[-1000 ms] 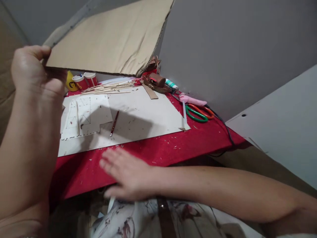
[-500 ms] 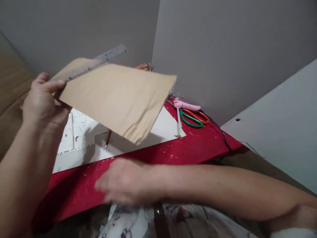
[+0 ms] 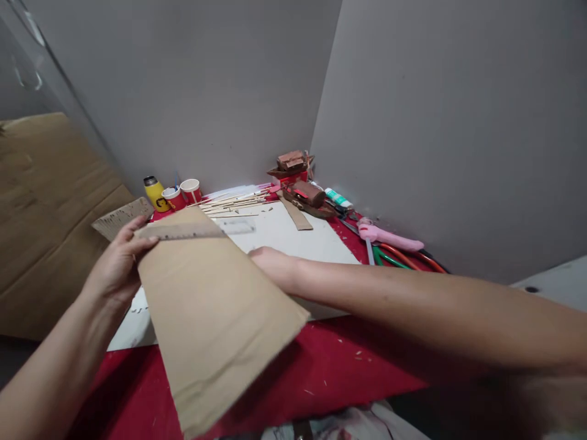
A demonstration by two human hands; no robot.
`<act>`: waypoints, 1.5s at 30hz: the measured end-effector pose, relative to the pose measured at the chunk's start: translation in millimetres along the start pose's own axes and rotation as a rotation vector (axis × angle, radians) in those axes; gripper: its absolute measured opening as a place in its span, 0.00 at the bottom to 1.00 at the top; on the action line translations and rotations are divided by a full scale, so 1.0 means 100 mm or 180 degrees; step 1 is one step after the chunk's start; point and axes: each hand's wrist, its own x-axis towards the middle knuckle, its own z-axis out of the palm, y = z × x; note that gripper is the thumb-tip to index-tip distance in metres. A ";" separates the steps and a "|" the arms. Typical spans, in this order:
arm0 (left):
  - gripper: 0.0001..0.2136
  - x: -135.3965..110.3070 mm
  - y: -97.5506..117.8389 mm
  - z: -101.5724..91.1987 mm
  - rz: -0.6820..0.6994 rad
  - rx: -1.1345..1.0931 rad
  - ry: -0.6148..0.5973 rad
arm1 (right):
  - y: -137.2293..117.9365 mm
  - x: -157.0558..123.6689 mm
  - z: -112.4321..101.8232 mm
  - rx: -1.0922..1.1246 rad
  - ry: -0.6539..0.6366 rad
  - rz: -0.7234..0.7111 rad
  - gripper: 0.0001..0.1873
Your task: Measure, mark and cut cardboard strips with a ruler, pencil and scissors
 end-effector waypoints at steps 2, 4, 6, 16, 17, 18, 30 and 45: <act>0.35 -0.02 -0.16 0.03 -0.0303 0.0098 -0.0173 | 0.19 -0.03 -0.21 -0.0355 -0.0391 -0.0049 0.09; 0.37 -0.02 -0.34 0.13 -0.0578 0.0160 -0.0388 | 0.40 -0.13 -0.49 -0.0714 -0.0581 0.0033 0.02; 0.39 0.00 -0.52 0.29 -0.0789 0.0216 -0.0642 | 0.59 -0.29 -0.77 -0.0983 -0.0509 0.0262 0.07; 0.40 0.28 -1.06 1.12 -0.0427 0.0896 -0.1518 | 0.71 -1.05 -0.95 0.0589 0.0243 0.0903 0.09; 0.39 0.31 -1.07 1.14 -0.0316 0.1038 -0.1531 | 0.68 -1.07 -0.93 0.0658 0.0246 0.0967 0.10; 0.37 0.33 -1.07 1.13 -0.0210 0.1154 -0.1510 | 0.66 -1.08 -0.91 0.0717 0.0267 0.1003 0.10; 0.22 0.15 -1.08 1.13 0.2826 0.3723 -0.3129 | 0.60 -0.99 -0.92 0.1921 0.0653 0.1463 0.12; 0.02 -0.31 -0.94 0.92 0.1012 0.3279 -0.3396 | 0.72 -0.97 -0.62 0.0917 0.0145 0.0453 0.19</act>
